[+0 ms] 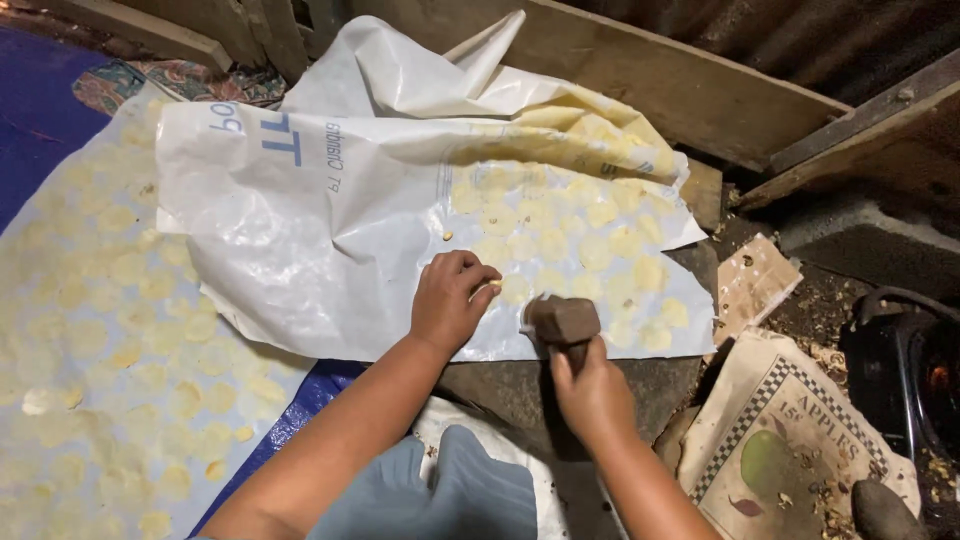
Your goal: Cracking seeds with a mallet on a stone and extracting the kernels.
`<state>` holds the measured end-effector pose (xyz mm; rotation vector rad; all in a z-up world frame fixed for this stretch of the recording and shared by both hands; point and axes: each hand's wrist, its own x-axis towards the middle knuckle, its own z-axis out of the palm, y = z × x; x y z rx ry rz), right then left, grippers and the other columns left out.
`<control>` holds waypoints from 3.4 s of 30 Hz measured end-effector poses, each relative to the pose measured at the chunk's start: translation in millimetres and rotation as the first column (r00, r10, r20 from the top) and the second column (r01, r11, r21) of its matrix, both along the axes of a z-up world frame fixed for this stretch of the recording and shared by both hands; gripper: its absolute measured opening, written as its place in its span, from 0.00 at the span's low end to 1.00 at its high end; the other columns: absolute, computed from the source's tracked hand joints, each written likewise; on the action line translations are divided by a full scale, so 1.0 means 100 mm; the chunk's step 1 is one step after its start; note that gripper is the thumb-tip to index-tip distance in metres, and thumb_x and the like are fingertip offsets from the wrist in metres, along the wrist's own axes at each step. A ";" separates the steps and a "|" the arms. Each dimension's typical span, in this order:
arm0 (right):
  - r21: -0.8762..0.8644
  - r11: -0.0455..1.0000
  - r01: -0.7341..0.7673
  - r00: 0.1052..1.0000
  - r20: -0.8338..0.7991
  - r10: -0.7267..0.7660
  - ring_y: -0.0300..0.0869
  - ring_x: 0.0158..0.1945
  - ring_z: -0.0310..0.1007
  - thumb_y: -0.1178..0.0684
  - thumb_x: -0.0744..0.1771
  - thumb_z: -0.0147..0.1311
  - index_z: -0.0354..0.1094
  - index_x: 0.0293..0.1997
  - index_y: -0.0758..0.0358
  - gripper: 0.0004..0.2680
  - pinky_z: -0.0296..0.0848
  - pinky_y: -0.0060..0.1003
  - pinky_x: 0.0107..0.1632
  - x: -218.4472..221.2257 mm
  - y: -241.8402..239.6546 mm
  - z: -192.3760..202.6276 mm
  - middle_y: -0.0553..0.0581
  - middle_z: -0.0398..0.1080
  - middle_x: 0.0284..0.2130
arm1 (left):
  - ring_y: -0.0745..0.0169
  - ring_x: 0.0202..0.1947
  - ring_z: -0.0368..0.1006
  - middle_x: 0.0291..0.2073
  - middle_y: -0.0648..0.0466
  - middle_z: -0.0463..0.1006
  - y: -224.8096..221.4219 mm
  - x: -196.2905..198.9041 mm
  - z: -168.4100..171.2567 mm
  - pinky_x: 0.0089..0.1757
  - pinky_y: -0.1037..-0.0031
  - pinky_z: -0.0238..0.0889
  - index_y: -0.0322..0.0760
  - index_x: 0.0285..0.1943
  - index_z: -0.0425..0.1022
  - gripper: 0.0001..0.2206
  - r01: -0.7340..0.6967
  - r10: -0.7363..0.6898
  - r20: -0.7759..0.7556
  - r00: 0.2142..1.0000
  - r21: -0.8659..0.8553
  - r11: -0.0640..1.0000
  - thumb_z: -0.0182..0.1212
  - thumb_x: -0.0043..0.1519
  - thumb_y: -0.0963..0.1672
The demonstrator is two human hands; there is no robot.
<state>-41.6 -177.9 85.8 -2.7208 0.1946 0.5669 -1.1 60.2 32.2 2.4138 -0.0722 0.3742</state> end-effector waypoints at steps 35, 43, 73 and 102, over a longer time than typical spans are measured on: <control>0.109 0.981 -0.158 0.985 -0.059 0.165 0.70 0.46 0.77 0.33 0.67 0.50 0.66 0.45 0.64 0.20 0.75 0.61 0.44 0.17 0.31 0.82 0.76 0.76 0.35 | 0.49 0.41 0.74 0.38 0.53 0.73 0.14 -0.54 0.08 0.45 0.63 0.69 0.44 0.48 0.76 0.04 -0.058 0.069 0.120 0.990 -0.094 0.994 0.60 0.67 0.42; 0.020 0.973 -0.229 0.971 0.077 0.227 0.70 0.44 0.78 0.40 0.67 0.50 0.59 0.63 0.74 0.25 0.77 0.63 0.43 0.02 0.32 0.13 0.81 0.75 0.37 | 0.49 0.41 0.76 0.38 0.51 0.75 0.14 -0.44 0.16 0.45 0.64 0.70 0.41 0.46 0.77 0.05 -0.070 0.066 0.128 0.990 0.034 0.997 0.62 0.64 0.39; 0.170 0.983 -0.063 0.996 0.080 0.050 0.70 0.45 0.76 0.38 0.66 0.50 0.64 0.51 0.62 0.17 0.74 0.60 0.42 0.05 0.38 0.95 0.78 0.75 0.35 | 0.38 0.79 0.37 0.78 0.33 0.43 0.24 -0.22 0.08 0.72 0.51 0.28 0.30 0.80 0.44 0.33 0.003 0.057 -0.171 0.984 0.335 0.942 0.42 0.72 0.53; -0.056 0.979 -0.197 0.980 -0.030 0.196 0.59 0.34 0.81 0.41 0.67 0.49 0.55 0.65 0.61 0.22 0.78 0.51 0.38 -0.11 0.14 0.15 0.67 0.78 0.35 | 0.54 0.51 0.70 0.53 0.54 0.74 0.26 -0.09 0.20 0.46 0.66 0.68 0.40 0.57 0.77 0.15 -0.174 0.173 0.034 0.984 0.024 0.985 0.63 0.61 0.41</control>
